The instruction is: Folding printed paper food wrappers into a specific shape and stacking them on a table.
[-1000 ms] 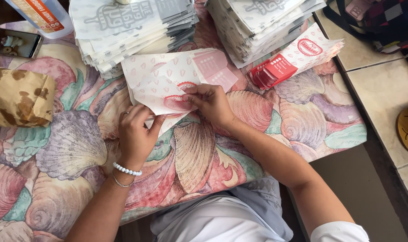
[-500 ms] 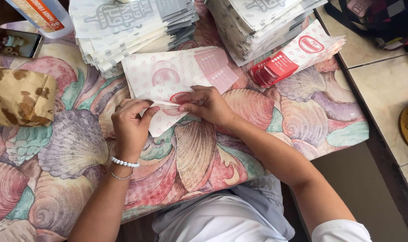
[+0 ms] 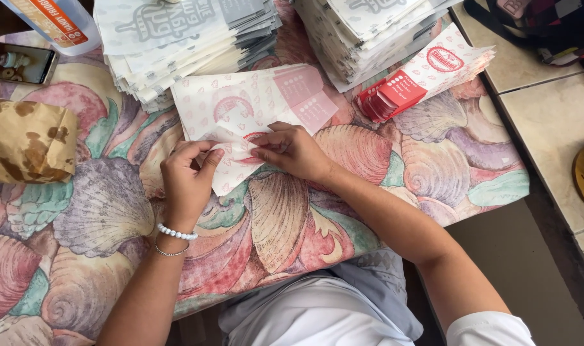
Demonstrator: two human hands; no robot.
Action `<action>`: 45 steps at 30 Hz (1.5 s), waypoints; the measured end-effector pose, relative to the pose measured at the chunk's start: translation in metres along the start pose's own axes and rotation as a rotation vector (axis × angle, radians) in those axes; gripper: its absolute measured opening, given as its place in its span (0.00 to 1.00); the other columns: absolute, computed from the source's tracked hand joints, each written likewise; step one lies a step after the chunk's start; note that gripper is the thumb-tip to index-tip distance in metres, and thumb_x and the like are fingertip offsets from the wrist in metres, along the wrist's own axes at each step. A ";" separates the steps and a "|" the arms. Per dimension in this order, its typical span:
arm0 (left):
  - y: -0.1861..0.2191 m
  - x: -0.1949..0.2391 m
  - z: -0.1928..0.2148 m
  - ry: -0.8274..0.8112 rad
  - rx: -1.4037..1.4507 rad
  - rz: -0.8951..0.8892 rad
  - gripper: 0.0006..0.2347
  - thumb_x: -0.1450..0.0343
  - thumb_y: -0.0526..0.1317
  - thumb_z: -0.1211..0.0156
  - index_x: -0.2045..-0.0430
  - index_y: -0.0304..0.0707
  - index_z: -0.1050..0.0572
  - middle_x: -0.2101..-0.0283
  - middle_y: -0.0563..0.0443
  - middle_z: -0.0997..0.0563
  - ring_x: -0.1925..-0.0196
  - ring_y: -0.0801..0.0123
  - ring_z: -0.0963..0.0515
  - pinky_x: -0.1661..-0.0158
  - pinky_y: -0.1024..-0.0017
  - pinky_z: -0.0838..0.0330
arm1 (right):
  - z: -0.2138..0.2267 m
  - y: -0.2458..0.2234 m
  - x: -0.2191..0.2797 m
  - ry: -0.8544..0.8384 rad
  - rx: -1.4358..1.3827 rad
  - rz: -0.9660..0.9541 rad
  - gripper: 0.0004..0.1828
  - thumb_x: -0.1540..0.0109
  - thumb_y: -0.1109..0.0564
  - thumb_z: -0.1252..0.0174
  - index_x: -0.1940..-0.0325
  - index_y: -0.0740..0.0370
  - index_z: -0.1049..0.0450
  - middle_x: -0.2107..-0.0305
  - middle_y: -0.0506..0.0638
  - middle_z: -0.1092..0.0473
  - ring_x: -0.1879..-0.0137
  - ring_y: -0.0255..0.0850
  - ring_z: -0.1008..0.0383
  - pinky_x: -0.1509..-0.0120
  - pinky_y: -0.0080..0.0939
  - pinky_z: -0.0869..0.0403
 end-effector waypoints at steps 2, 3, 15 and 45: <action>0.003 0.000 0.001 -0.009 0.040 0.013 0.05 0.28 0.36 0.30 0.68 0.31 0.19 0.69 0.43 0.19 0.59 0.56 0.18 0.54 0.64 0.28 | 0.000 0.002 0.000 0.003 -0.005 -0.003 0.09 0.39 0.59 0.32 0.58 0.66 0.18 0.72 0.60 0.26 0.58 0.56 0.22 0.50 0.52 0.25; 0.005 0.000 0.001 -0.018 0.081 0.025 0.06 0.29 0.36 0.30 0.68 0.30 0.19 0.70 0.42 0.20 0.59 0.58 0.19 0.55 0.64 0.28 | 0.000 0.003 0.000 0.005 -0.009 -0.006 0.08 0.39 0.59 0.32 0.58 0.65 0.17 0.71 0.60 0.26 0.58 0.56 0.22 0.50 0.52 0.25; 0.037 -0.007 0.005 -0.016 0.163 -0.081 0.08 0.30 0.31 0.36 0.60 0.24 0.21 0.63 0.36 0.21 0.57 0.52 0.23 0.51 0.57 0.29 | -0.004 0.012 0.001 0.041 -0.025 -0.047 0.07 0.38 0.56 0.33 0.58 0.58 0.16 0.72 0.56 0.26 0.61 0.49 0.22 0.54 0.49 0.24; 0.116 0.022 -0.140 -0.623 0.564 0.808 0.21 0.35 0.48 0.27 0.61 0.28 0.27 0.63 0.47 0.20 0.57 0.63 0.18 0.49 0.66 0.26 | 0.062 -0.088 0.191 0.163 0.637 0.246 0.13 0.33 0.59 0.47 0.48 0.62 0.20 0.61 0.55 0.23 0.51 0.54 0.20 0.46 0.54 0.23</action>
Point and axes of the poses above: each hand's wrist, its own x-axis away from the middle knuckle, its own z-axis out of the back of the hand, y = z × x, the point moved 5 cm from there along -x, towards the middle knuckle
